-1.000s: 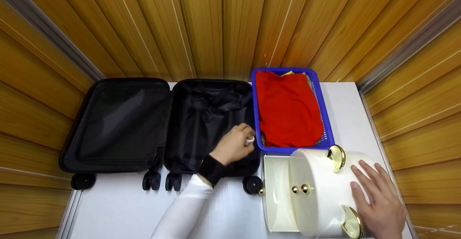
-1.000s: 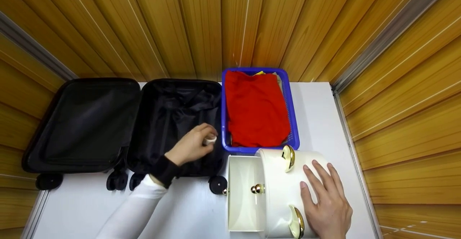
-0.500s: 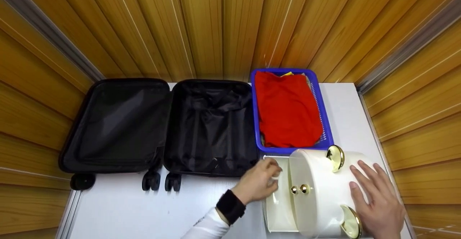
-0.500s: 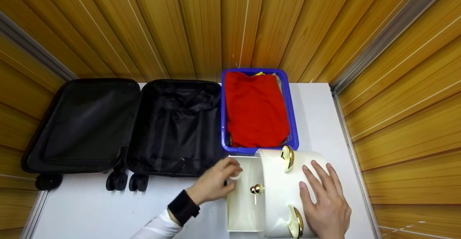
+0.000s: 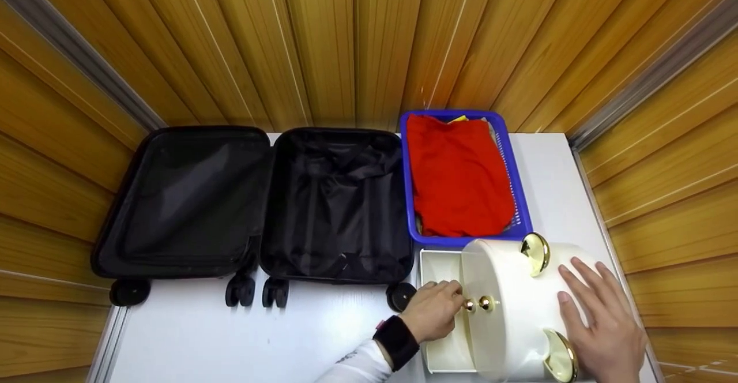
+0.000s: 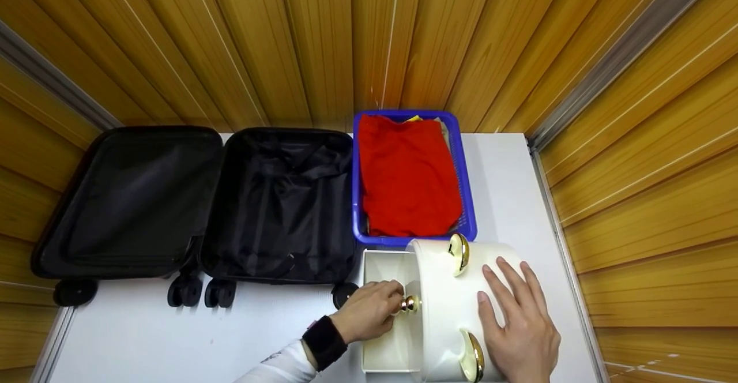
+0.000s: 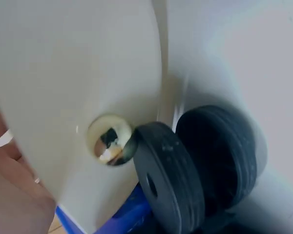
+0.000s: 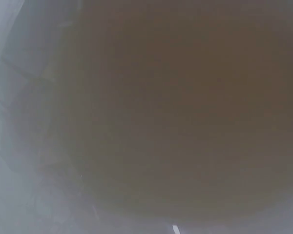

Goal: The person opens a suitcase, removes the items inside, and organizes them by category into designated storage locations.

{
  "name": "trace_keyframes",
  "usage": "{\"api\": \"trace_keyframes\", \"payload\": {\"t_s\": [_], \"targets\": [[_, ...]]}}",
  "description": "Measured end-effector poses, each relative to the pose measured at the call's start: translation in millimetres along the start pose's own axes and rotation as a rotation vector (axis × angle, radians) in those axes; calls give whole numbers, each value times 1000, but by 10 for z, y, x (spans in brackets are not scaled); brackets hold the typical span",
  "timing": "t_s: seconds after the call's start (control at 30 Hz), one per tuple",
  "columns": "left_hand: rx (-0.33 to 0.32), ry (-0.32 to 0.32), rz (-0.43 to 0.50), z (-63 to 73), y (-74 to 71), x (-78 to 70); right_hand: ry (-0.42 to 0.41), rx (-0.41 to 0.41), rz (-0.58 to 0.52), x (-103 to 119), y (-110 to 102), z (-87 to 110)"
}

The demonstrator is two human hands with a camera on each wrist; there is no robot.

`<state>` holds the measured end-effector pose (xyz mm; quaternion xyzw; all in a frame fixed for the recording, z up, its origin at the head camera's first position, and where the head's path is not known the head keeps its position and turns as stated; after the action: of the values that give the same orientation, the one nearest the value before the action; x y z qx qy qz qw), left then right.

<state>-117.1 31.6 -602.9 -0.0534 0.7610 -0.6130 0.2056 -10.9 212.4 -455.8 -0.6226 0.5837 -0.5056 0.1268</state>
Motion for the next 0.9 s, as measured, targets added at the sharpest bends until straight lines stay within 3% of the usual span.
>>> {"api": "trace_keyframes", "payload": {"t_s": [0.13, 0.37, 0.53, 0.67, 0.77, 0.9], "targets": [[27, -13, -82, -49, 88, -11, -5, -8, -1, 15, -5, -7], [13, -27, -271, -61, 178, -27, -29, -17, -5, 29, -1, -5], [57, -47, -319, -60, 211, -41, -11, -10, 4, 10, 3, -1], [68, -29, -293, -46, 177, -49, -8, -8, 3, 11, 1, 3], [-1, -20, -218, -12, 55, -23, -3, -3, 7, 13, 1, 4], [-167, -28, -101, 104, -217, 93, 11, -1, 17, 8, -1, -1]]}}
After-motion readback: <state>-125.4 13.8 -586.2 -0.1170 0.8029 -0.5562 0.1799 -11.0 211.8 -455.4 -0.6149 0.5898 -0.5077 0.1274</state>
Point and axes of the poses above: each hand's wrist, its own z-axis away from the middle knuckle, its own y-axis out of the palm, x = y × z, the point moved 8 cm from there along -z, towards the middle knuckle, and after that the axes turned 5 degrees about -x, right-handed, at the moved point
